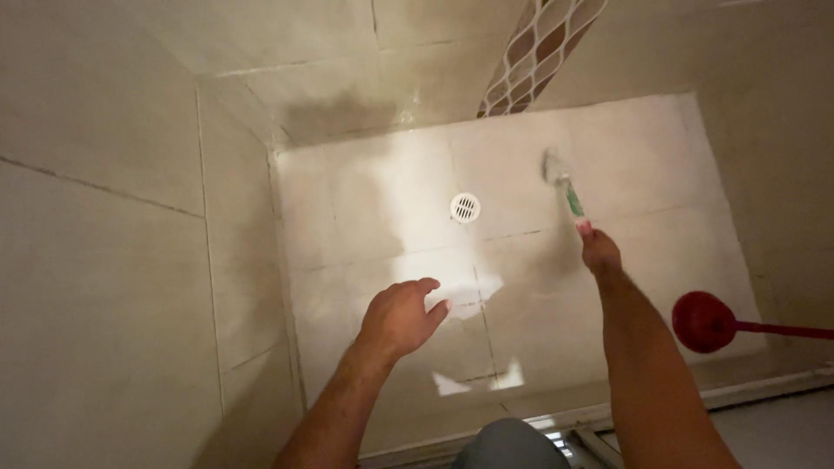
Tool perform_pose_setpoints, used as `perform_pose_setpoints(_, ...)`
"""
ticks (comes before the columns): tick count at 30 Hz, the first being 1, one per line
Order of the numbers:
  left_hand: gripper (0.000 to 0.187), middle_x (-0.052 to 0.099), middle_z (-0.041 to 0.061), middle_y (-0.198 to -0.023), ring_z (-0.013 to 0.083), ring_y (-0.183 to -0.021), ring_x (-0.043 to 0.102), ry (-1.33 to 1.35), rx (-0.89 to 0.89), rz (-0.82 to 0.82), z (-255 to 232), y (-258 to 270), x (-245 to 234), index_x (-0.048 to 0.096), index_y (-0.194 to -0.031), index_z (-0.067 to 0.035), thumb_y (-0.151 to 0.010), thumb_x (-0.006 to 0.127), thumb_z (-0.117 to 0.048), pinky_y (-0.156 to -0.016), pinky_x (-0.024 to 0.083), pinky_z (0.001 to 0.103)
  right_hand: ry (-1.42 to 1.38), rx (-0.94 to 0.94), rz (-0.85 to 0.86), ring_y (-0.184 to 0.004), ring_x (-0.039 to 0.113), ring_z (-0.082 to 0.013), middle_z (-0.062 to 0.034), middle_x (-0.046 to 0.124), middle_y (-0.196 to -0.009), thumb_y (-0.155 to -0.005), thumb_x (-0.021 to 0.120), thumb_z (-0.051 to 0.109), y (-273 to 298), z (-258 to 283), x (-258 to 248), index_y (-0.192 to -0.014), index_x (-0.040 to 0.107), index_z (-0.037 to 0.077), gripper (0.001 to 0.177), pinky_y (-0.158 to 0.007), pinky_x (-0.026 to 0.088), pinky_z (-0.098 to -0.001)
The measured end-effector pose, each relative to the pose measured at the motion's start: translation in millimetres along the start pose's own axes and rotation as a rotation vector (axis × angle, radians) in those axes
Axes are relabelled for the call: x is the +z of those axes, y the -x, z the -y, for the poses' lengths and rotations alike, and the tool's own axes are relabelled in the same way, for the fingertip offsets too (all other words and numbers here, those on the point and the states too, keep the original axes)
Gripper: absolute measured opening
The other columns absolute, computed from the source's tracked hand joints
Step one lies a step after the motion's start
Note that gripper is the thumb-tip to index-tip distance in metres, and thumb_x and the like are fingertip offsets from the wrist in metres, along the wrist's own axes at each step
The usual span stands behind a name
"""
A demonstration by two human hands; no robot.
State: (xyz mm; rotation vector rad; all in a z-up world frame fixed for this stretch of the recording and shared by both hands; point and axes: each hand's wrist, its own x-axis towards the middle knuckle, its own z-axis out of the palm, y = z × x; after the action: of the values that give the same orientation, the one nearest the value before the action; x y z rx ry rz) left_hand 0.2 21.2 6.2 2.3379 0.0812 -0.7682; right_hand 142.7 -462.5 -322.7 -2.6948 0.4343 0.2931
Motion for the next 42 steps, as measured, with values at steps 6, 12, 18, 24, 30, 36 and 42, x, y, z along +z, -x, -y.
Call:
perform_pose_setpoints(6, 0.047, 0.071, 0.013, -0.123, 0.0322, -0.116, 0.065, -0.016, 0.057, 0.029, -5, -5, 10, 0.067, -0.128, -0.011, -0.092, 0.066, -0.040, -0.100, 0.049, 0.045, 0.049, -0.010, 0.273, -0.112, 0.066, -0.0453, -0.0302, 0.071, -0.120, -0.102, 0.023, 0.077, -20, 21, 7, -0.125, 0.068, -0.004, 0.095, -0.102, 0.049, -0.0524)
perform_pose_setpoints(12, 0.046, 0.071, 0.015, -0.122, 0.0334, -0.116, 0.065, -0.020, 0.130, 0.035, -8, -16, 15, 0.067, -0.127, -0.010, -0.093, 0.066, -0.040, -0.099, 0.050, 0.046, 0.109, -0.048, 0.444, -0.129, 0.056, -0.0413, -0.0249, 0.061, -0.137, -0.093, 0.030, 0.082, 12, 95, -33, -0.139, 0.059, 0.004, 0.095, -0.111, 0.041, -0.0512)
perform_pose_setpoints(18, 0.046, 0.072, 0.015, -0.121, 0.0337, -0.115, 0.065, 0.033, 0.163, 0.017, -3, -19, 23, 0.068, -0.124, -0.009, -0.090, 0.068, -0.041, -0.098, 0.050, 0.046, 0.235, -0.146, 0.522, -0.130, 0.059, -0.0361, -0.0161, 0.066, -0.139, -0.094, 0.033, 0.077, 25, 100, -60, -0.141, 0.062, 0.018, 0.081, -0.112, 0.044, -0.0484)
perform_pose_setpoints(24, 0.044, 0.073, 0.015, -0.116, 0.0342, -0.110, 0.068, 0.075, 0.160, 0.002, -2, -13, 25, 0.070, -0.121, -0.009, -0.090, 0.067, -0.040, -0.096, 0.051, 0.046, 0.154, -0.289, 0.322, -0.120, 0.062, -0.0390, -0.0170, 0.067, -0.132, -0.101, 0.027, 0.068, -4, 98, -48, -0.138, 0.060, 0.014, 0.073, -0.103, 0.046, -0.0514)
perform_pose_setpoints(30, 0.043, 0.073, 0.017, -0.116, 0.0356, -0.111, 0.066, 0.003, 0.183, 0.006, 2, -13, 22, 0.069, -0.122, -0.008, -0.092, 0.066, -0.040, -0.096, 0.051, 0.047, 0.112, -0.157, 0.192, -0.115, 0.064, -0.0446, -0.0239, 0.071, -0.122, -0.104, 0.029, 0.072, -31, 138, 4, -0.132, 0.065, 0.007, 0.079, -0.100, 0.050, -0.0505)
perform_pose_setpoints(36, 0.045, 0.072, 0.016, -0.121, 0.0348, -0.114, 0.065, 0.061, 0.198, -0.013, 7, -17, 24, 0.069, -0.124, -0.007, -0.092, 0.067, -0.039, -0.098, 0.050, 0.046, 0.253, -0.196, 0.444, -0.125, 0.058, -0.0432, -0.0227, 0.063, -0.134, -0.095, 0.027, 0.080, -11, 162, -30, -0.139, 0.060, 0.012, 0.087, -0.106, 0.045, -0.0519)
perform_pose_setpoints(42, 0.048, 0.071, 0.015, -0.125, 0.0333, -0.117, 0.065, 0.072, 0.155, 0.010, 0, -15, 17, 0.067, -0.127, -0.007, -0.092, 0.066, -0.040, -0.100, 0.050, 0.045, 0.408, -0.215, 0.610, -0.128, 0.060, -0.0405, -0.0210, 0.065, -0.138, -0.092, 0.029, 0.083, 17, 176, -82, -0.143, 0.059, 0.015, 0.090, -0.111, 0.045, -0.0508)
